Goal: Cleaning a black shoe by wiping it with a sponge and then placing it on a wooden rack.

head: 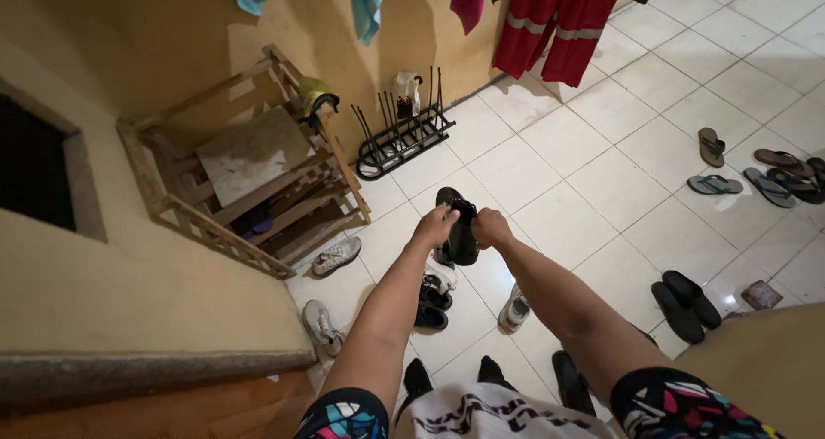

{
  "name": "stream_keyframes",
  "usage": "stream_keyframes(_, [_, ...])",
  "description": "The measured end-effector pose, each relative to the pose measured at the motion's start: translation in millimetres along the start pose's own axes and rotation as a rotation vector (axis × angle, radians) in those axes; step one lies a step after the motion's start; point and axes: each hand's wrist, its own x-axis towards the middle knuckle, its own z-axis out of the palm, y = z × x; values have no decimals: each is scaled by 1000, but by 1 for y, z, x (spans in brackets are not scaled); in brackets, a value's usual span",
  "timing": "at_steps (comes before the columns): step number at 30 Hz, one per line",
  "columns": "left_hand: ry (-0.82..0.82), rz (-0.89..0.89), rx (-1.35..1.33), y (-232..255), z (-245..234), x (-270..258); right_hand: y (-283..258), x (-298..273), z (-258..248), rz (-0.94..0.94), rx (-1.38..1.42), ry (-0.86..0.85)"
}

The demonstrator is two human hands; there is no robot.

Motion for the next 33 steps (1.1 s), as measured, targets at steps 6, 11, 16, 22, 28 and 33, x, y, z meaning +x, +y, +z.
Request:
stream_keyframes(6, [175, 55, -24, 44, -41, -30, -35, -13, -16, -12, 107, 11])
stream_keyframes(11, [315, 70, -49, 54, -61, -14, -66, -19, -14, -61, 31, 80])
stream_keyframes(16, [175, -143, 162, 19, -70, 33, -105, -32, -7, -143, -4, 219])
stream_keyframes(22, [-92, -583, -343, -14, -101, 38, -154, -50, 3, -188, -98, 222])
stream_keyframes(28, [-106, -712, -850, -91, -89, 62, -188, -43, 17, -345, -118, 299])
stream_keyframes(33, [-192, -828, -1430, -139, -90, 70, -204, -31, 24, -435, -220, 245])
